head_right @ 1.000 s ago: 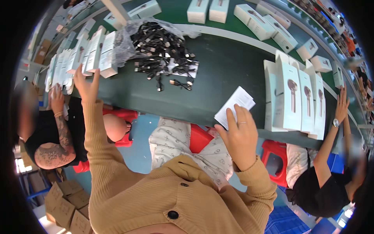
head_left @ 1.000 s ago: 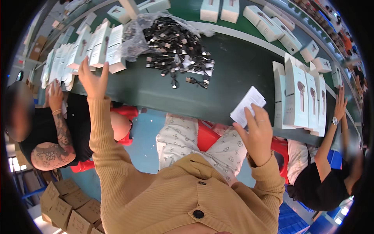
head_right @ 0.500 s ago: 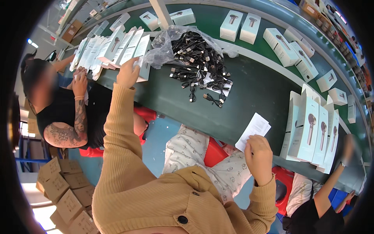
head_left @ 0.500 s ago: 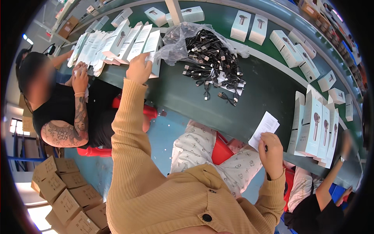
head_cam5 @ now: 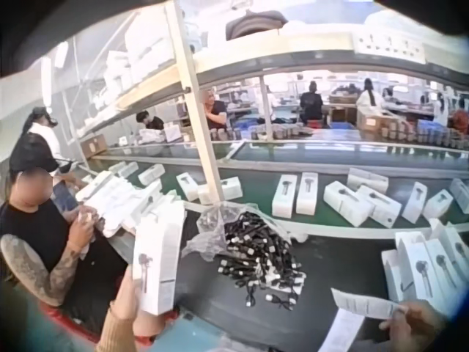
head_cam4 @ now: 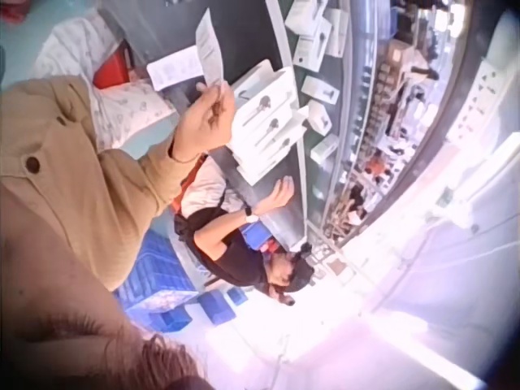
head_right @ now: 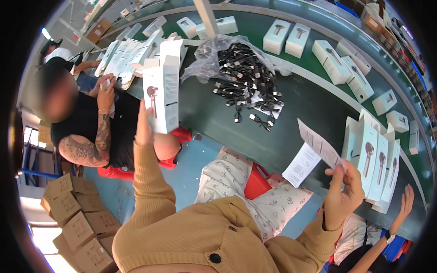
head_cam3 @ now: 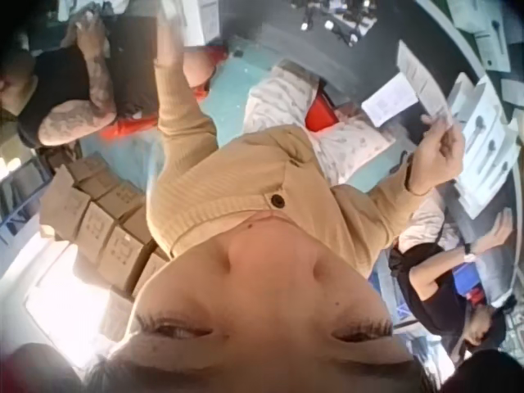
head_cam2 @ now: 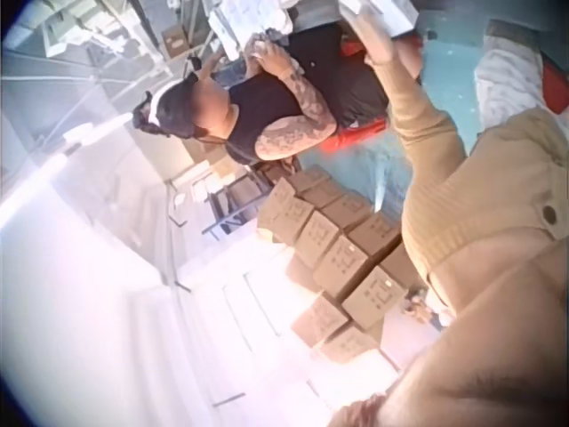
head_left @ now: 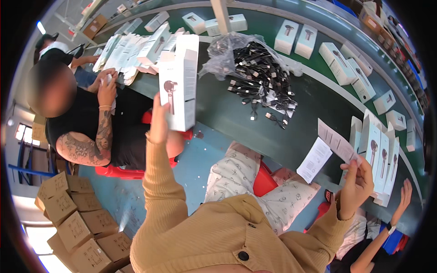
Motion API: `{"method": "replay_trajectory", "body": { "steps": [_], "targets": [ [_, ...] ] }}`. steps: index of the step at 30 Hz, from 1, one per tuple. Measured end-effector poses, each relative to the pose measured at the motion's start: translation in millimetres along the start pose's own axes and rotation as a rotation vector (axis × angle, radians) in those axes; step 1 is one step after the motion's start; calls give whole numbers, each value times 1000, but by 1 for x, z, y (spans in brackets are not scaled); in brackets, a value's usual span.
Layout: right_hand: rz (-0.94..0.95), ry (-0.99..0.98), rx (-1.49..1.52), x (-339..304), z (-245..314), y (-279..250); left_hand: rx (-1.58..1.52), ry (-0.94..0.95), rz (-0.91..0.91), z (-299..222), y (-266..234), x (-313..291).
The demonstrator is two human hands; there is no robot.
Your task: Insert instruction booklets, cables, and products into individual retail packaging boxes along an assembly line.
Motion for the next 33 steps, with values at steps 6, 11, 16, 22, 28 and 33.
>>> {"method": "replay_trajectory", "body": {
  "steps": [6, 11, 16, 22, 28, 33],
  "targets": [
    [167, 153, 350, 2, 32, 10, 87, 59, 220, -6, 62, -79],
    [216, 53, 406, 15, 70, 34, -69, -34, 415, -12, 101, -107],
    [382, -121, 159, 18, 81, 53, -148, -43, 492, -13, 113, -120],
    [524, -187, 121, 11, 78, 71, -184, -101, 570, -6, 119, -133],
    [510, -10, 202, 22, 73, 73, -243, -206, 556, 11, 114, -137],
    [715, 20, 173, 38, 64, 95, -243, -339, 638, 20, 115, -140]
  ]
}}
Point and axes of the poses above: each hand's wrist, its own x-axis towards the middle knuckle, its own y-axis out of the palm, z = x × y, the point moved 4 cm from there along x, towards the middle knuckle, and after that the axes turned 9 degrees about y, right-handed, at the moved point
